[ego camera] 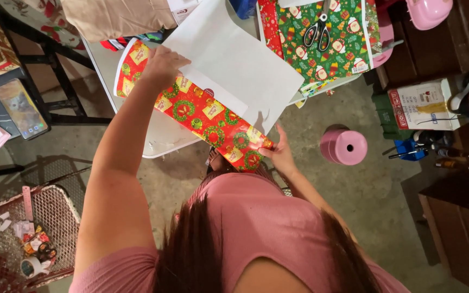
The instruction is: A person wraps a gift box with Christmas-themed paper using scissors and tape.
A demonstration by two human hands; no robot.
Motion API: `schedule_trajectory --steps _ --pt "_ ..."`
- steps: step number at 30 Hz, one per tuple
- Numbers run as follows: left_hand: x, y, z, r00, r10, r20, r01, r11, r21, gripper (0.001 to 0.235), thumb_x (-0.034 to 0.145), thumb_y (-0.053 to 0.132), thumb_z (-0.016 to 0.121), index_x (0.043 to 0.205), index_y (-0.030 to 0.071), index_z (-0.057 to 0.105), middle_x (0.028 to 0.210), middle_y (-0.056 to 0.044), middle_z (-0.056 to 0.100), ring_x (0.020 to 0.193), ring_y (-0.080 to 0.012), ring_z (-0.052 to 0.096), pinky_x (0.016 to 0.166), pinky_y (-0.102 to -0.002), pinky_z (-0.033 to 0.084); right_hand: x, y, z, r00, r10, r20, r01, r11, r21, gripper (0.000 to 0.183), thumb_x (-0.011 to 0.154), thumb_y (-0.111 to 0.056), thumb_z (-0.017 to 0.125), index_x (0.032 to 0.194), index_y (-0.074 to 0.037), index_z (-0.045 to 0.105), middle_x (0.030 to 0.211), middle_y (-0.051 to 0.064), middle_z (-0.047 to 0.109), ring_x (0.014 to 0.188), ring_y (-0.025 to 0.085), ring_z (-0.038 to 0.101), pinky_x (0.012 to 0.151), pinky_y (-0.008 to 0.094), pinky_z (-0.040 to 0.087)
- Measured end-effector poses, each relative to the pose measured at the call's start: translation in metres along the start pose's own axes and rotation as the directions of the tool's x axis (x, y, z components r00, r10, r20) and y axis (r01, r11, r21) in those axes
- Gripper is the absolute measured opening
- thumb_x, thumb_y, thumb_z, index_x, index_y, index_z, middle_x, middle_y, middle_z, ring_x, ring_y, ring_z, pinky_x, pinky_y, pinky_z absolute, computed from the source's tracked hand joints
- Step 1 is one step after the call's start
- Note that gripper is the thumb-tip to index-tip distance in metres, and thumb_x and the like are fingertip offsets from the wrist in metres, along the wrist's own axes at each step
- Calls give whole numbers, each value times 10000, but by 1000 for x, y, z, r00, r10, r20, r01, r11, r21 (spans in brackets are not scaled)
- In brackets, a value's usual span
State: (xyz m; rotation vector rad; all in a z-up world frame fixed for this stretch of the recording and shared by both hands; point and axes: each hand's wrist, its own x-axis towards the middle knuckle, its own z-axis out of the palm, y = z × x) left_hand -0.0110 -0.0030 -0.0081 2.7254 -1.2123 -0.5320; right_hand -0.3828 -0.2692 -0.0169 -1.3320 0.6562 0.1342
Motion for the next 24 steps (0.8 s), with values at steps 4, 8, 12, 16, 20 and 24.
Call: schedule_trajectory --steps 4,8,12,16,20,24 --pt "-8 18 13 977 1 -213 28 991 131 458 884 171 775 1327 276 717 1157 -107 572 1059 -351 482 972 -534 368 0 2 -2 1000 0 0 0 1000 -14 1126 808 17 787 1641 -185 57 1051 220 746 953 251 748 851 378 602" --pt "-27 64 38 839 -74 -538 324 864 386 344 874 61 637 1206 99 557 1053 -80 573 889 -226 634 568 -290 556 6 22 -6 997 -71 -17 71 997 -2 1159 802 75 802 1656 -198 68 986 277 727 879 292 731 783 356 612" --pt "-12 68 113 647 -136 -750 432 877 213 157 932 94 503 1044 20 584 899 -98 542 834 -276 613 643 -362 521 4 26 -7 995 -95 -22 96 994 47 1215 783 82 830 1665 -233 56 1018 318 715 894 361 733 765 377 628" --pt "-62 134 71 744 -258 -617 410 905 117 386 949 103 517 1283 -84 569 1204 -262 597 1140 -408 615 886 -431 536 6 16 -2 993 -116 -24 116 993 6 1228 765 86 839 1665 -237 68 991 288 723 882 327 729 755 362 622" --pt "-81 159 51 855 -405 -325 338 909 -244 698 1080 383 483 1545 -125 364 1628 -345 267 1550 -447 189 1271 -510 134 15 8 -7 989 -148 -27 144 981 -127 1198 781 62 838 1664 -203 72 898 232 710 815 301 726 714 330 617" --pt "-81 157 46 882 -411 -232 355 901 -248 749 1057 478 466 1573 -46 325 1606 -234 301 1517 -388 230 1266 -513 125 36 -27 -24 913 -406 -40 322 778 -539 946 850 -28 800 1634 -188 295 942 117 703 858 217 682 780 345 573"
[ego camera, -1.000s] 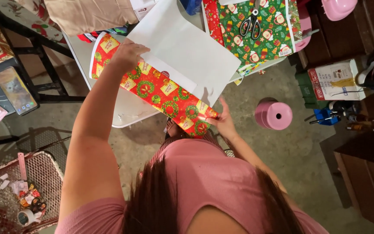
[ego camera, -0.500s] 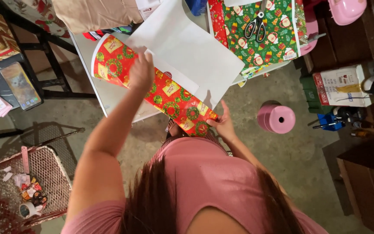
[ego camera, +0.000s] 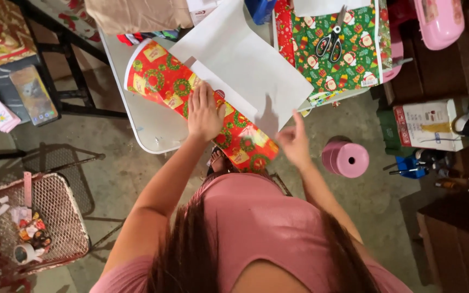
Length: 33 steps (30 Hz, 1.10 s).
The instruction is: A person wraps a gift box with Christmas-themed paper using scissors and tape.
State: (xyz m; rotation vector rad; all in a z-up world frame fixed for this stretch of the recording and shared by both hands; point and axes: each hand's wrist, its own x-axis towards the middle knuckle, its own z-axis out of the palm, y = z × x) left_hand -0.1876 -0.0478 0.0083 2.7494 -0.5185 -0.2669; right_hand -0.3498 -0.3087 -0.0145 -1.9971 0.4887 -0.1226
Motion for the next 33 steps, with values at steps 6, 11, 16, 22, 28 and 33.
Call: schedule_trajectory --steps 6,11,16,22,28,33 --pt "15 -15 43 986 79 -148 -72 996 48 655 1021 531 538 1499 89 464 1303 -76 420 1182 -276 417 984 -414 362 73 -85 28 968 -220 117 145 880 452 452 950 -116 728 1388 -92 618 1248 152 646 1206 273 664 975 371 579" --pt "36 -41 80 917 187 -353 -241 964 -115 430 923 504 694 1162 162 590 1029 -11 515 995 -236 556 843 -386 442 89 -106 101 898 -307 316 -108 543 833 333 991 -89 593 1295 44 626 1255 259 672 1155 344 695 974 414 580" --pt "41 -46 71 911 192 -366 -324 882 -343 294 834 331 770 1046 157 664 912 -16 605 905 -286 633 780 -433 483 92 -84 130 880 -237 412 -258 488 833 255 1027 -69 525 1231 -8 666 1254 205 696 1153 319 700 1003 425 564" --pt "31 -41 26 985 54 -164 -151 731 -666 191 936 169 586 1047 226 730 971 -7 728 992 -254 722 872 -408 557 89 -73 134 909 -118 400 -307 459 833 207 1014 -133 548 1073 -45 725 1162 175 753 1090 291 741 932 376 586" --pt "23 -39 -3 999 -14 -35 -27 368 -929 307 966 401 601 1120 170 732 918 -51 754 896 -188 743 914 -361 551 84 -82 132 922 -98 374 -297 442 847 132 981 -75 602 943 -51 726 1089 202 764 1037 326 754 912 372 611" --pt "27 -36 10 971 -225 -86 -14 303 -953 206 1035 254 641 919 107 726 763 -30 713 777 -115 663 820 -293 548 79 -89 128 928 -84 362 -254 567 784 113 975 -49 633 926 -5 725 1080 223 758 1004 310 761 895 375 626"
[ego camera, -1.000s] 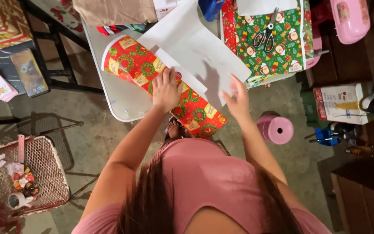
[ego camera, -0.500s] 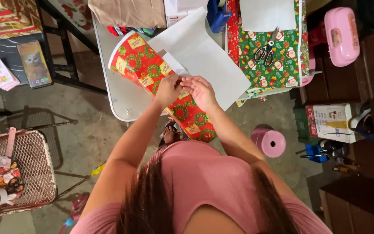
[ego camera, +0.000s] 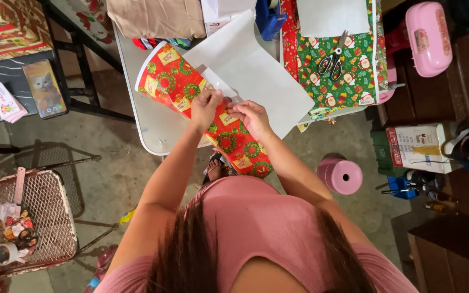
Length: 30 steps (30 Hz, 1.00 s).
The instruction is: A person wraps a gift box with Christmas-themed paper using scissors and tape.
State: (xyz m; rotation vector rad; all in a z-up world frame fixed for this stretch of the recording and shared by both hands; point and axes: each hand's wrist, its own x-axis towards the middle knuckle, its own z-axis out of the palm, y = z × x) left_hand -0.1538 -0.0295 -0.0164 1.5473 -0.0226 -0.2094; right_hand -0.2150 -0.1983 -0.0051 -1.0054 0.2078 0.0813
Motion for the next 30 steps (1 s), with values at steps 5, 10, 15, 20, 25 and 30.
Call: schedule_trajectory --steps 5,10,15,20,25,30 --pt "10 -16 -2 996 -17 -90 32 985 168 239 1010 344 685 928 133 763 790 -50 717 780 -160 675 752 -329 554 -5 -3 -1 989 36 -145 -61 982 -177 157 953 -84 709 844 28 691 875 200 740 774 280 764 707 364 663" --pt "18 -25 3 986 136 -96 -78 887 456 271 987 373 725 940 110 766 865 -95 689 842 -296 714 753 -390 569 0 -15 5 954 93 -285 -224 853 -471 265 926 -214 743 778 -5 674 613 156 664 464 237 687 388 306 599" --pt "19 -36 8 954 289 -75 -208 822 531 192 969 228 746 906 47 746 855 -91 634 814 -281 700 744 -344 570 0 -51 37 921 191 -341 -378 651 -658 293 901 -225 726 765 30 683 537 158 632 401 232 667 359 269 590" --pt "22 -56 15 922 377 -85 -245 740 626 184 945 221 758 862 64 710 843 -48 594 803 -252 700 745 -319 593 6 -57 40 900 244 -360 -434 569 -698 288 886 -211 722 764 48 687 529 171 631 406 244 675 360 265 597" --pt "24 -65 18 897 437 -73 -283 693 663 189 933 207 769 830 72 687 831 -25 579 800 -225 699 742 -293 603 14 -57 33 891 277 -361 -455 514 -727 344 891 -246 760 782 73 690 517 165 632 405 242 679 347 251 599" --pt "30 -89 20 806 592 -13 -355 500 790 182 908 196 766 804 126 633 870 -13 567 859 -179 665 817 -249 587 27 -63 33 855 374 -361 -493 365 -789 333 878 -225 728 795 96 697 514 163 623 417 230 678 351 217 571"
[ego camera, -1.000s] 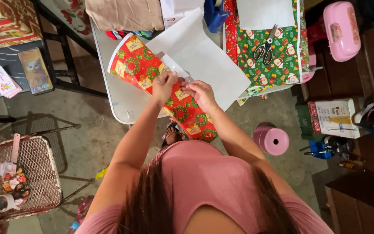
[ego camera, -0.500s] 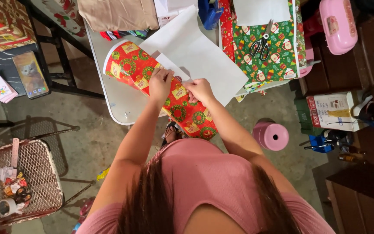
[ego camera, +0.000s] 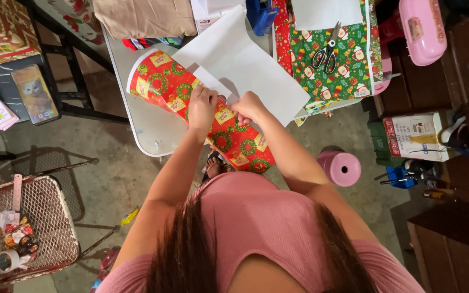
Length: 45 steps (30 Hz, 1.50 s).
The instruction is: A person wraps a gift box with Christmas-themed paper using scissors and tape.
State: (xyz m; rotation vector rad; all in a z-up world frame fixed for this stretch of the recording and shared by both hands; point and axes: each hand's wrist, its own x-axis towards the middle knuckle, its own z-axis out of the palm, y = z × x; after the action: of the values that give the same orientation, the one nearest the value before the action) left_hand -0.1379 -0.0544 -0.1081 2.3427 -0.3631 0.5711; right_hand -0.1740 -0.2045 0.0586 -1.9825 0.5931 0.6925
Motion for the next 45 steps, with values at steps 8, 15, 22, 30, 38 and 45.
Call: schedule_trajectory --steps 8,15,22,30,38,45 --pt "7 6 -11 997 74 -2 -74 996 -39 214 931 148 735 791 76 590 898 -62 566 886 -241 637 856 -311 558 11 7 -22 992 34 126 6 952 -306 512 864 -431 750 669 40 706 478 156 614 393 212 622 373 246 506" --pt "8 8 -15 996 88 -18 -89 994 -69 233 913 134 741 809 84 539 915 -83 540 895 -271 619 850 -328 543 10 27 -46 988 71 140 36 765 -643 417 772 -344 830 758 58 720 550 140 680 470 233 684 520 331 584" --pt "10 12 -20 999 40 4 -40 995 -89 190 876 119 751 844 65 572 914 -76 538 925 -268 629 839 -330 554 -15 48 39 629 -777 -6 613 501 -611 349 930 -137 636 1258 -17 625 1114 196 646 1041 413 628 859 460 562" --pt "24 24 -42 988 -156 2 150 945 -289 142 850 80 752 851 90 610 827 -44 568 816 -244 664 740 -311 592 -18 44 36 671 -737 79 532 404 -744 605 937 -194 605 1498 -7 480 1342 116 521 1216 350 463 959 445 493" --pt "37 5 -37 947 -319 49 320 908 -270 122 872 94 740 848 83 621 897 -26 565 776 -220 696 695 -313 598 -5 -3 20 854 -455 252 459 431 -777 822 850 -239 764 1576 -137 392 1475 139 438 1278 387 479 1002 443 530" --pt "55 1 -54 845 -519 128 526 764 -372 120 911 91 647 1023 108 607 984 -83 593 816 -296 730 699 -369 611 -38 -65 7 894 -262 363 446 444 -777 1083 680 -166 933 1591 -95 352 1526 178 413 1281 456 545 1061 514 537"
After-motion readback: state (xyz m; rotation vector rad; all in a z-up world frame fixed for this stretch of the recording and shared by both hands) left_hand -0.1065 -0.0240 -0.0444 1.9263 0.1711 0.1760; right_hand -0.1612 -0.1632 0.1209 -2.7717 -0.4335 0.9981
